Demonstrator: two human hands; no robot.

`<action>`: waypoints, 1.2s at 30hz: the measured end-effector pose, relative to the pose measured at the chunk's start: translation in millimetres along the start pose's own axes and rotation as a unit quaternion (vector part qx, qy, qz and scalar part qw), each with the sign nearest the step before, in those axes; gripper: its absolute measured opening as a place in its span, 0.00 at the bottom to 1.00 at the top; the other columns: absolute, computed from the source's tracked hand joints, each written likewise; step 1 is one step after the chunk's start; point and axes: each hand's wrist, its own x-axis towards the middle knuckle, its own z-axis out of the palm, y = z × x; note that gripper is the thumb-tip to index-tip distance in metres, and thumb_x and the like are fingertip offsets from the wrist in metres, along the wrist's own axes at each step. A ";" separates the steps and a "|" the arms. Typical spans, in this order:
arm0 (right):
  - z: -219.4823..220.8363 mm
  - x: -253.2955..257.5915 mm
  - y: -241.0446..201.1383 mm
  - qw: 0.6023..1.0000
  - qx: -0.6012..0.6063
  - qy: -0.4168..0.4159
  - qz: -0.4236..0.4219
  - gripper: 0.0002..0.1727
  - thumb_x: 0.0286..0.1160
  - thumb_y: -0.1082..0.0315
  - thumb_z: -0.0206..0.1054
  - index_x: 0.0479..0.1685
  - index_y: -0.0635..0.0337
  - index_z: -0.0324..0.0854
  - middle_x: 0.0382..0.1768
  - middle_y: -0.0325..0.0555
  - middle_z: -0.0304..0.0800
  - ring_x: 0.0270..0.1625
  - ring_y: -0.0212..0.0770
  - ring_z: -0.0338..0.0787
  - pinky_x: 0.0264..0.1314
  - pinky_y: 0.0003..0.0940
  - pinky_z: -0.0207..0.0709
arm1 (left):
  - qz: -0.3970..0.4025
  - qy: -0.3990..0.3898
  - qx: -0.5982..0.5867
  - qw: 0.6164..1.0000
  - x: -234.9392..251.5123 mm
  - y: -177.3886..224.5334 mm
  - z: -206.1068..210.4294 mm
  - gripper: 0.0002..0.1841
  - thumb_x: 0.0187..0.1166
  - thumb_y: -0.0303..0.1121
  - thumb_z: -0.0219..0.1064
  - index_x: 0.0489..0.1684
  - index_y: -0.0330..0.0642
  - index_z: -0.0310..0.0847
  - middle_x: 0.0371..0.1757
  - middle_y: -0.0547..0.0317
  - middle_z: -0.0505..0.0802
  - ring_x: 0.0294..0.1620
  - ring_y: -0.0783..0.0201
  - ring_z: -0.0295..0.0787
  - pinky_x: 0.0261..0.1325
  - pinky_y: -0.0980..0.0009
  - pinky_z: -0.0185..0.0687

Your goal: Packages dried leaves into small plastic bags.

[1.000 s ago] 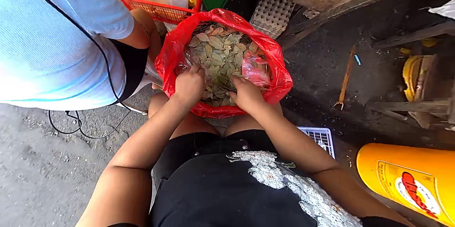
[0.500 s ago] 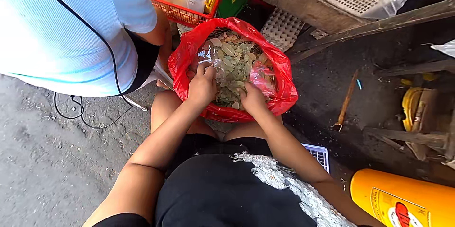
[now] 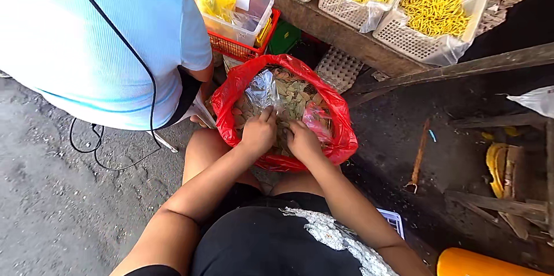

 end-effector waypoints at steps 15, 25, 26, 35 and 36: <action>15.5 -8.1 -4.5 0.991 0.062 0.106 -0.060 0.17 0.78 0.69 0.67 0.61 0.69 0.88 0.60 0.63 0.90 0.60 0.62 0.91 0.62 0.62 0.83 | 0.028 -0.114 -0.049 0.992 3.8 6.9 -11.7 0.26 0.81 0.21 0.57 0.81 0.31 0.72 0.85 0.41 0.75 0.70 0.43 0.87 0.69 0.50 0.82; 7.2 -4.1 6.2 0.996 0.072 -0.034 -0.028 0.28 0.86 0.67 0.56 0.85 0.58 0.71 0.76 0.57 0.81 0.79 0.55 0.80 0.82 0.54 0.69 | 0.029 -0.132 -0.125 0.983 -2.5 -1.9 -7.0 0.25 0.81 0.20 0.54 0.79 0.32 0.75 0.84 0.41 0.76 0.77 0.45 0.82 0.73 0.51 0.80; 9.7 -3.9 7.7 0.996 0.078 -0.034 -0.028 0.28 0.86 0.67 0.55 0.87 0.56 0.70 0.77 0.56 0.80 0.80 0.54 0.79 0.83 0.53 0.68 | 0.017 -0.141 -0.128 0.982 -1.9 -2.7 -7.5 0.25 0.81 0.21 0.53 0.80 0.33 0.74 0.85 0.42 0.76 0.78 0.47 0.81 0.74 0.52 0.79; 12.9 0.5 12.3 0.994 0.090 -0.067 -0.008 0.20 0.87 0.67 0.55 0.69 0.67 0.82 0.72 0.60 0.82 0.78 0.56 0.80 0.81 0.55 0.69 | 0.159 -0.060 -0.072 0.983 -9.1 -3.7 14.6 0.22 0.79 0.18 0.57 0.71 0.31 0.82 0.74 0.41 0.86 0.68 0.44 0.90 0.66 0.49 0.86; 14.3 0.6 16.3 0.989 0.137 -0.046 -0.011 0.19 0.86 0.68 0.56 0.68 0.68 0.82 0.70 0.61 0.84 0.76 0.55 0.81 0.82 0.53 0.69 | 0.167 -0.054 -0.061 0.983 -9.0 -3.8 14.2 0.22 0.78 0.18 0.58 0.71 0.31 0.82 0.74 0.41 0.86 0.67 0.44 0.90 0.64 0.49 0.87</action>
